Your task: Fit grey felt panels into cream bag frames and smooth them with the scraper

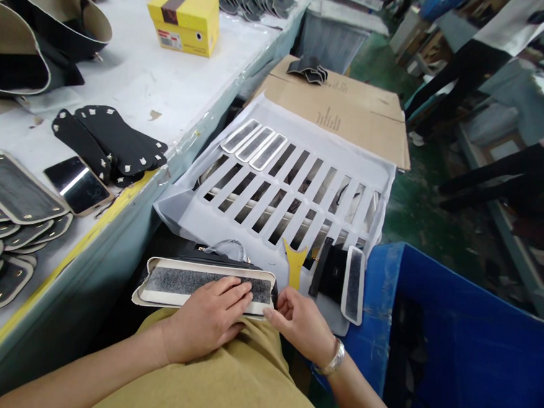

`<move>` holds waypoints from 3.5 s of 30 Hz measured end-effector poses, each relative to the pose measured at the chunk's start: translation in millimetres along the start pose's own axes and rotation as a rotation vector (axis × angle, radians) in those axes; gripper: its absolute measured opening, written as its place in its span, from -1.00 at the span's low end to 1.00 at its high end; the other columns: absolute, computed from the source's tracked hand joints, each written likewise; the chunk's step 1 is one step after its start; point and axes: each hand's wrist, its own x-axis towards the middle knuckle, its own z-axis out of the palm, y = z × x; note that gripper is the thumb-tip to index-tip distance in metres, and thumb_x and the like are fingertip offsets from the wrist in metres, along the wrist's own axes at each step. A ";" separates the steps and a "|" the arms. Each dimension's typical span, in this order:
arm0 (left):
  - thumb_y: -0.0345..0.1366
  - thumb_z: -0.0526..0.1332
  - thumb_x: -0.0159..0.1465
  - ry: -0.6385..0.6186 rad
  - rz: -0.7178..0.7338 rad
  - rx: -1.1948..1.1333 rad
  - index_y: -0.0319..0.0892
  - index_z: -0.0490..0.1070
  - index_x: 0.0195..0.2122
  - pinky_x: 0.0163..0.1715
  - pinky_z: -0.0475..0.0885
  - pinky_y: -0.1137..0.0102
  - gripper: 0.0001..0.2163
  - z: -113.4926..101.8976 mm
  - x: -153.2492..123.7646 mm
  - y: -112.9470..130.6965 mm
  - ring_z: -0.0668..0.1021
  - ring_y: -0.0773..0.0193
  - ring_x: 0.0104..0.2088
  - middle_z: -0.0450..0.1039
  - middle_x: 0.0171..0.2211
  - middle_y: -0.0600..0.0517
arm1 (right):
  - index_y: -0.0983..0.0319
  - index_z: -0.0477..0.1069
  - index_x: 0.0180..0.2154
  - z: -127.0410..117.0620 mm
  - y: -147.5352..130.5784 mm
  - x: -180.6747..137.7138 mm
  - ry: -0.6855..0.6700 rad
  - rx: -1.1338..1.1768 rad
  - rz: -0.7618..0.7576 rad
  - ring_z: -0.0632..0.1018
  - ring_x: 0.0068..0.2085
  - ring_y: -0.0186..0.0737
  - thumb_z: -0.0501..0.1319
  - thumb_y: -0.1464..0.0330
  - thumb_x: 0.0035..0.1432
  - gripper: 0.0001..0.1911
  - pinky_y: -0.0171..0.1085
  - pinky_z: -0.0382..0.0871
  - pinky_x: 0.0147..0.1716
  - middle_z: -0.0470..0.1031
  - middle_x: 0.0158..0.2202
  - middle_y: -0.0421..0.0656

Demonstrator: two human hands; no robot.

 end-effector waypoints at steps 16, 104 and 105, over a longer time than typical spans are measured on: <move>-0.34 -0.02 0.31 -0.047 0.023 0.308 -0.17 0.18 0.14 -0.21 0.32 0.24 -0.64 9.5 1.6 9.0 0.32 0.03 -0.01 0.25 0.07 -0.09 | 0.31 0.36 -0.43 16.2 -47.0 -7.4 0.089 -0.834 0.092 0.55 -0.49 -0.12 -0.03 0.49 0.19 -0.76 -0.31 0.30 -0.56 0.42 -0.60 -0.06; -0.30 0.09 0.26 -0.092 -0.045 0.189 0.03 0.23 0.10 -0.08 0.17 0.26 -0.64 2.3 12.3 3.3 0.25 0.17 0.02 0.17 0.18 0.17 | 0.20 0.12 -0.51 10.5 10.4 12.9 -0.112 0.589 0.072 0.41 -0.64 -0.39 0.08 0.10 0.11 -0.66 -0.39 0.30 -0.61 0.33 -0.68 -0.33; -0.31 0.09 0.26 -0.094 -0.046 0.185 0.03 0.23 0.11 -0.08 0.17 0.26 -0.63 2.3 12.2 3.2 0.25 0.16 0.02 0.16 0.18 0.18 | 0.20 0.13 -0.50 12.4 11.1 11.6 -0.071 0.558 0.043 0.41 -0.63 -0.39 0.08 0.13 0.13 -0.68 -0.39 0.30 -0.59 0.33 -0.67 -0.33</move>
